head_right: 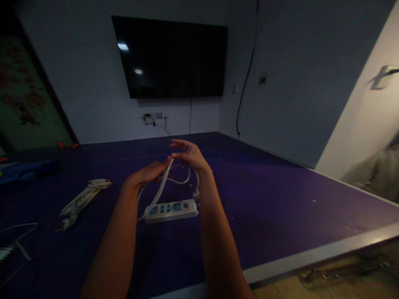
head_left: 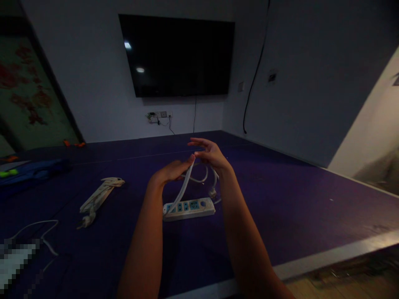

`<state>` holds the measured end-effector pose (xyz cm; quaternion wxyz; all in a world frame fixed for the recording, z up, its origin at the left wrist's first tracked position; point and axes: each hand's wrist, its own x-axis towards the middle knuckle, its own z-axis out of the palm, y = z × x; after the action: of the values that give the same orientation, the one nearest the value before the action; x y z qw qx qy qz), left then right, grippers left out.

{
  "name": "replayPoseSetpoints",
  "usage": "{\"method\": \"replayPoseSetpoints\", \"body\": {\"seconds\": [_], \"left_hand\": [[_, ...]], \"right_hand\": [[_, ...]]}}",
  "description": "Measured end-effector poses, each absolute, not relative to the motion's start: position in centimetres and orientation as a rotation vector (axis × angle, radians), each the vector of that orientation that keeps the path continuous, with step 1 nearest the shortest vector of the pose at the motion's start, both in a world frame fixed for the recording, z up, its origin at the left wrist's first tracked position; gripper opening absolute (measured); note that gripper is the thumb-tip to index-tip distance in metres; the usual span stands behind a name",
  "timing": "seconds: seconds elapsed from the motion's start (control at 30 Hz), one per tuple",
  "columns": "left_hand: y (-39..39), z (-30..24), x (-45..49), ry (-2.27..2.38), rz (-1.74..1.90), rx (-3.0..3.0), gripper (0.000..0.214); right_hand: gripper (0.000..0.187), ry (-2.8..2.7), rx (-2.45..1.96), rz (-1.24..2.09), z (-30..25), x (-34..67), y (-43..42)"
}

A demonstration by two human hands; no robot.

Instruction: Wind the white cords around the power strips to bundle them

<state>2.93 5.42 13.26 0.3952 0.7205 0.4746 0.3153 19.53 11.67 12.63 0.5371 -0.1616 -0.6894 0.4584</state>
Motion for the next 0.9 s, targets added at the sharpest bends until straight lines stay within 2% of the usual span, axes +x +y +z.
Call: {"method": "replayPoseSetpoints", "body": {"seconds": [0.13, 0.3, 0.4, 0.53, 0.73, 0.9], "left_hand": [[5.0, 13.9, 2.4, 1.165, 0.67, 2.004, 0.056], [4.9, 14.2, 2.8, 1.107, 0.788, 1.921, 0.058], [5.0, 14.2, 3.3, 1.126, 0.951, 1.807, 0.057], [5.6, 13.9, 3.7, 1.22, 1.167, 1.616, 0.057], [6.5, 13.3, 4.0, 1.215, 1.394, 1.399, 0.057], [6.5, 13.6, 4.3, 1.227, 1.585, 1.213, 0.053]], "right_hand": [[0.045, -1.589, -0.366, 1.124, 12.1, 19.8, 12.2], [0.037, -1.555, -0.355, 1.203, 11.6, 19.4, 12.6], [0.041, -1.49, -0.353, 1.184, 11.7, 19.2, 13.0], [0.058, -1.389, -0.274, 1.129, 12.0, 20.1, 13.3], [0.057, -1.676, -0.308, 1.077, 12.2, 21.4, 12.5], [0.052, -1.655, -0.281, 1.077, 12.4, 19.8, 12.2]]}}
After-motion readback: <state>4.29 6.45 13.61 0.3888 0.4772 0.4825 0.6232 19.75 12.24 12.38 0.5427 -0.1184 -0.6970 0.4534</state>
